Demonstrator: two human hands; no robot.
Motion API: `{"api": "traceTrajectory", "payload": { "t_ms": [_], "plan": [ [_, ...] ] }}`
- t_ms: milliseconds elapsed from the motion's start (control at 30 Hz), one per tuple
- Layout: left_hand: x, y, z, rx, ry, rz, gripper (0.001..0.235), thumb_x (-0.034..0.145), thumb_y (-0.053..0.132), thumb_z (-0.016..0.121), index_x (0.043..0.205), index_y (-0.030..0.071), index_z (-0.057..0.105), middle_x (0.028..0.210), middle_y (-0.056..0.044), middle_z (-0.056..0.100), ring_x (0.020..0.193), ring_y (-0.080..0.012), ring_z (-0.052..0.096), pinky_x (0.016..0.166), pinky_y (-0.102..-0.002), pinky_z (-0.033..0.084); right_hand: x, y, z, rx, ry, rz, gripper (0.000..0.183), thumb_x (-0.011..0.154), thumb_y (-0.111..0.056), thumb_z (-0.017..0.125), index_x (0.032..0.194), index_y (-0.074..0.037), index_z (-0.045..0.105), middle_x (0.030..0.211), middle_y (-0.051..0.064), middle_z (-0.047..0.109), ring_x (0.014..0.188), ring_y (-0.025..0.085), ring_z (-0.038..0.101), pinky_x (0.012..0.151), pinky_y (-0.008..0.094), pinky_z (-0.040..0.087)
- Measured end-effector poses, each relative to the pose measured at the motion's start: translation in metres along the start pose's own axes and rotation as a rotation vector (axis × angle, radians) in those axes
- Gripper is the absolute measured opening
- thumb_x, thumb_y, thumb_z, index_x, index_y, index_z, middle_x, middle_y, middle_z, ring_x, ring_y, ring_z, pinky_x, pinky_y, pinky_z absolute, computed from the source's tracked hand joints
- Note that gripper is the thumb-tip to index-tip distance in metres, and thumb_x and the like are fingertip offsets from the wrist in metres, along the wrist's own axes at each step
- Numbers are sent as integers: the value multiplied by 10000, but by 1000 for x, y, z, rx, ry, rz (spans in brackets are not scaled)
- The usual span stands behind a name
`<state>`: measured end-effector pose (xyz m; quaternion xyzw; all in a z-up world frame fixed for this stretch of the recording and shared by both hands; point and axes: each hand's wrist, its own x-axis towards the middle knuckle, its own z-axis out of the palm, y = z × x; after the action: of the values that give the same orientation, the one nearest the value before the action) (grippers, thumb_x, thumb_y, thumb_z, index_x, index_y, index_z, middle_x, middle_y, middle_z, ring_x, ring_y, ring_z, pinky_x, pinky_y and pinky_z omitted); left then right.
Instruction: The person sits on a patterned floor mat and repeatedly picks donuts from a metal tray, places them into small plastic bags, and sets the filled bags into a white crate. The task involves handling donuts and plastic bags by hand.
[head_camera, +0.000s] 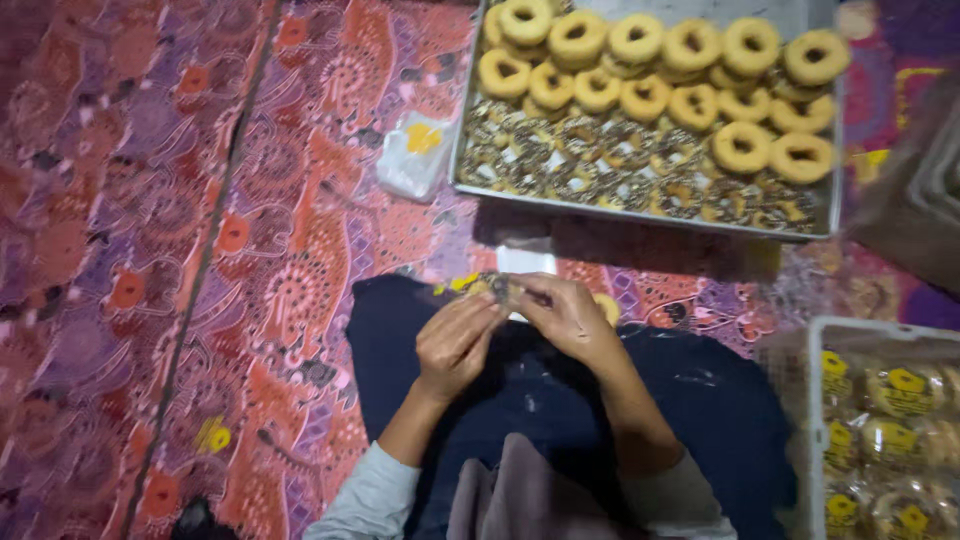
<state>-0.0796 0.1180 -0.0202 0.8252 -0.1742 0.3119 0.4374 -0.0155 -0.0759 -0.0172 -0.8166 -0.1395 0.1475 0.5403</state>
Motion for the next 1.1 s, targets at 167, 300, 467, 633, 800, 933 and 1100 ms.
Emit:
{"api": "traceTrajectory", "payload": {
  "t_ms": [167, 300, 467, 633, 800, 933, 1100],
  "plan": [
    [-41, 12, -45, -156, 171, -567, 109, 987, 31, 664, 1030, -23, 749, 1047, -143, 794, 969, -226, 774, 896, -346, 605, -15, -38, 37, -291, -21, -178, 221, 858, -246, 791, 1023, -100, 798, 867, 128, 777, 759, 273, 773, 669, 370, 588],
    [-59, 11, -64, -438, 313, -875, 159, 1027, 82, 596, 1045, -42, 694, 1003, -140, 782, 904, -185, 745, 829, -305, 604, -32, -64, 72, -266, 131, -685, 92, 1009, -137, 689, 1079, -83, 718, 1020, 125, 785, 863, 256, 768, 733, 377, 603],
    [-65, -13, -64, -604, 356, -942, 166, 1017, 96, 588, 1044, -45, 672, 996, -114, 769, 932, -162, 759, 864, -291, 619, -23, -78, 100, -388, -72, -448, 83, 913, -176, 773, 968, -120, 798, 817, 115, 748, 726, 304, 734, 641, 413, 578],
    [-76, -15, -64, -462, 237, -939, 209, 1044, 82, 601, 1104, -68, 733, 976, -111, 762, 891, -120, 695, 798, -267, 568, -20, -63, 109, -294, 86, -777, 338, 877, -62, 698, 1214, -32, 684, 1097, 150, 742, 980, 311, 727, 859, 387, 587],
    [-74, -6, -66, -279, 80, -877, 207, 977, 62, 627, 1110, -56, 733, 984, -119, 799, 897, -131, 745, 816, -270, 602, 11, -42, 106, -230, 21, -542, 355, 876, -55, 745, 1228, -47, 696, 981, 154, 727, 890, 324, 713, 799, 412, 566],
    [-64, 4, -66, -337, 387, -883, 192, 1018, 63, 608, 1115, -50, 729, 1085, -152, 785, 991, -173, 756, 911, -298, 600, 24, -18, 79, -487, -120, 225, 262, 1009, -212, 689, 1198, -37, 737, 1002, 209, 748, 907, 297, 731, 803, 392, 558],
    [-62, 12, -55, -200, 355, -685, 224, 1020, 56, 635, 1198, -63, 701, 1260, -208, 711, 1180, -274, 667, 1028, -366, 530, -35, 34, 120, 548, -287, 74, 651, 893, -164, 720, 1459, -46, 420, 1339, 94, 593, 1193, 160, 602, 957, 328, 551]
  ]
}}
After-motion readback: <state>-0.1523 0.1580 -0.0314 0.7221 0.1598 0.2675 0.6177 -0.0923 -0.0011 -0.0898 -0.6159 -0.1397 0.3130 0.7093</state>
